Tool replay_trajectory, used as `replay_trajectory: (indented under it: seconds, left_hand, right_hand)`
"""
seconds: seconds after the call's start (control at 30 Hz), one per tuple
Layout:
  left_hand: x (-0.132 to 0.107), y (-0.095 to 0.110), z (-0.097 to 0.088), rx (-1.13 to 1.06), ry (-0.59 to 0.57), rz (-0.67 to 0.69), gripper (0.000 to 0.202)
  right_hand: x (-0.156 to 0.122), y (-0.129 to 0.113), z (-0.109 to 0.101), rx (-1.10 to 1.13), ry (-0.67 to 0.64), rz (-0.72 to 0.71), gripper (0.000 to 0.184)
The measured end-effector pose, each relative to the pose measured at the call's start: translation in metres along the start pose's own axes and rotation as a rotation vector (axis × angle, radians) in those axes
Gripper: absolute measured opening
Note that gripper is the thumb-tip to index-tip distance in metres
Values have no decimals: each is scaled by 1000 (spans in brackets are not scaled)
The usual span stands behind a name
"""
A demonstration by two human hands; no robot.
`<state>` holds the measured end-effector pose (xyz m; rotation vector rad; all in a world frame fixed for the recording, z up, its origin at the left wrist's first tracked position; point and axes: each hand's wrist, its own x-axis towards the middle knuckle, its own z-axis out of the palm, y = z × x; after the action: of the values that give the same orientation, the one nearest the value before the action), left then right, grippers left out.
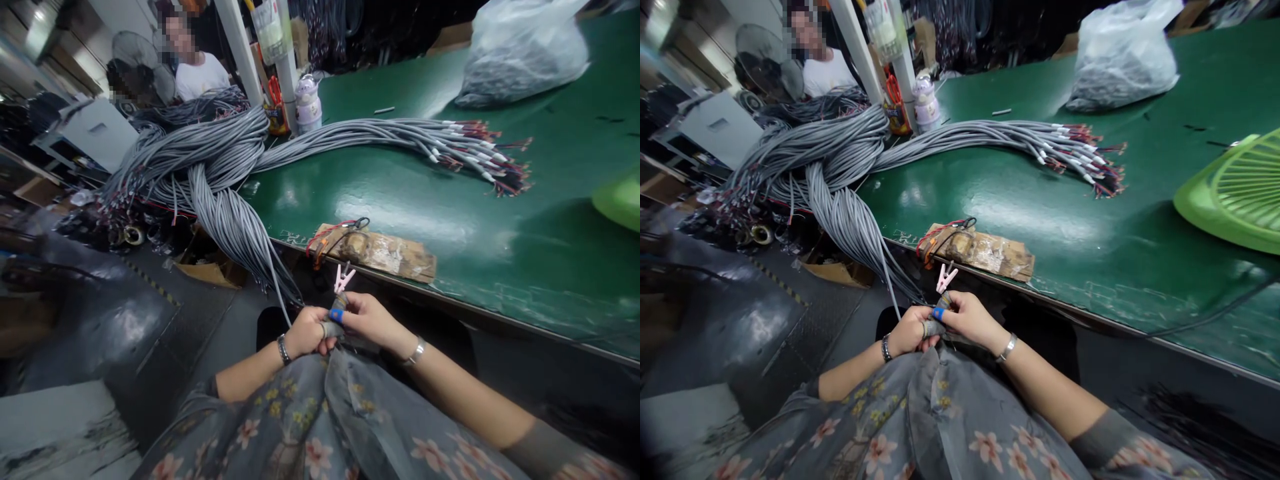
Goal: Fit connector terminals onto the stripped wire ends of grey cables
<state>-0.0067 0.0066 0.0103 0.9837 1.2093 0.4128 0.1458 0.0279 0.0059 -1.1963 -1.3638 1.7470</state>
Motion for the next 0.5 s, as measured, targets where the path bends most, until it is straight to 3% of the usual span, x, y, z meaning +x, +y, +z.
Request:
replay_trajectory:
  seconds: [0.17,0.3,0.5]
  left_hand:
    - [0,-1,-1,-56,11,9,29]
    - [-1,1,-1,-148,29,4,32]
    - [-3,3,1,-136,54,23,31]
  right_hand:
    - [-3,5,-2,158,52,46,45]
    - [-7,6,-11,322,19,100,52]
    - [-11,0,-11,281,-38,98,46]
